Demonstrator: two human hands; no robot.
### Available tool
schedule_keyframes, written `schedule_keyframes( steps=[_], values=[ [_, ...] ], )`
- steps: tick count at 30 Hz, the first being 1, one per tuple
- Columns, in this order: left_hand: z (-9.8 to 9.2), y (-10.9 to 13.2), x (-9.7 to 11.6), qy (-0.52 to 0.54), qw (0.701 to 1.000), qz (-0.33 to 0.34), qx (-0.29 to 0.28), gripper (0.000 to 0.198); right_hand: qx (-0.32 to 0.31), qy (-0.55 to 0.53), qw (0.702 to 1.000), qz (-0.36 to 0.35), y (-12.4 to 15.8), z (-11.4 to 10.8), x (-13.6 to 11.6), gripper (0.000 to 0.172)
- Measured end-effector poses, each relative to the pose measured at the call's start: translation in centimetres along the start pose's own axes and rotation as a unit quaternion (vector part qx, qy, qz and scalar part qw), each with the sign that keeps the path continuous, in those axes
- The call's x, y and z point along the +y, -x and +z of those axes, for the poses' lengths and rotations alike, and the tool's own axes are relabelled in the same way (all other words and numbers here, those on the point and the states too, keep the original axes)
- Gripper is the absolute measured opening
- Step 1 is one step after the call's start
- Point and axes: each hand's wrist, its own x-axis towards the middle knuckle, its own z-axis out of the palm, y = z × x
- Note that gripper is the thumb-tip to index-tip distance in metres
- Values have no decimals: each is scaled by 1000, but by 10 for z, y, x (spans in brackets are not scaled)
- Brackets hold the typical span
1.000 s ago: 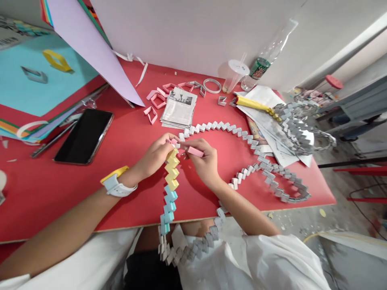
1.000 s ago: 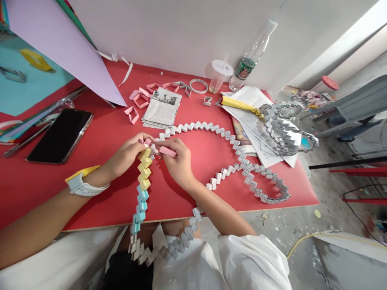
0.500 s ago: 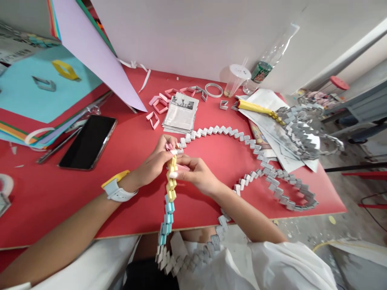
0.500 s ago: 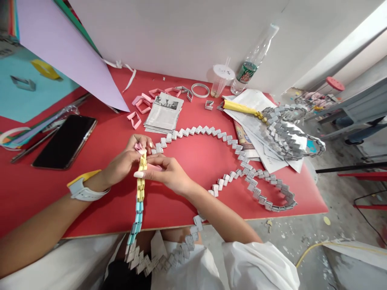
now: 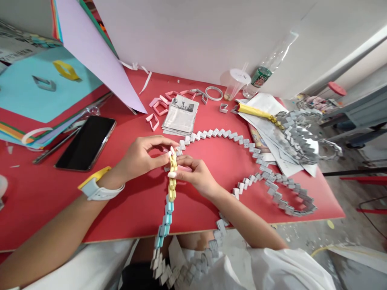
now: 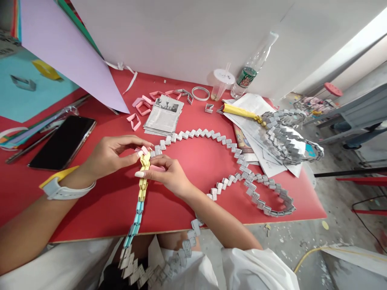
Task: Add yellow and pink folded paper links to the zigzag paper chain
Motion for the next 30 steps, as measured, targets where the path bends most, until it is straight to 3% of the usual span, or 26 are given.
schedule_keyframes(
  steps=[5,12,19,22,25,27,30],
  values=[
    [8,1,2,54,996,-69,23,8,17,43,999,-9,0,2,-2,18],
    [12,3,0,62,996,-60,24,20,19,66,997,-36,3,4,-2,20],
    [25,9,0,-1,993,-64,101,8,-7,62,997,-47,4,5,-4,17],
    [20,4,1,66,994,-70,53,17,3,63,997,-39,3,2,-6,20],
    [10,-1,-1,160,982,-94,-45,38,11,51,998,-44,3,-3,-7,21],
    [6,-2,-4,193,970,-113,-92,41,13,47,998,-38,3,-7,-8,21],
    [5,-2,-9,184,972,-114,-93,35,7,52,998,-28,3,-11,-9,22]
  ],
)
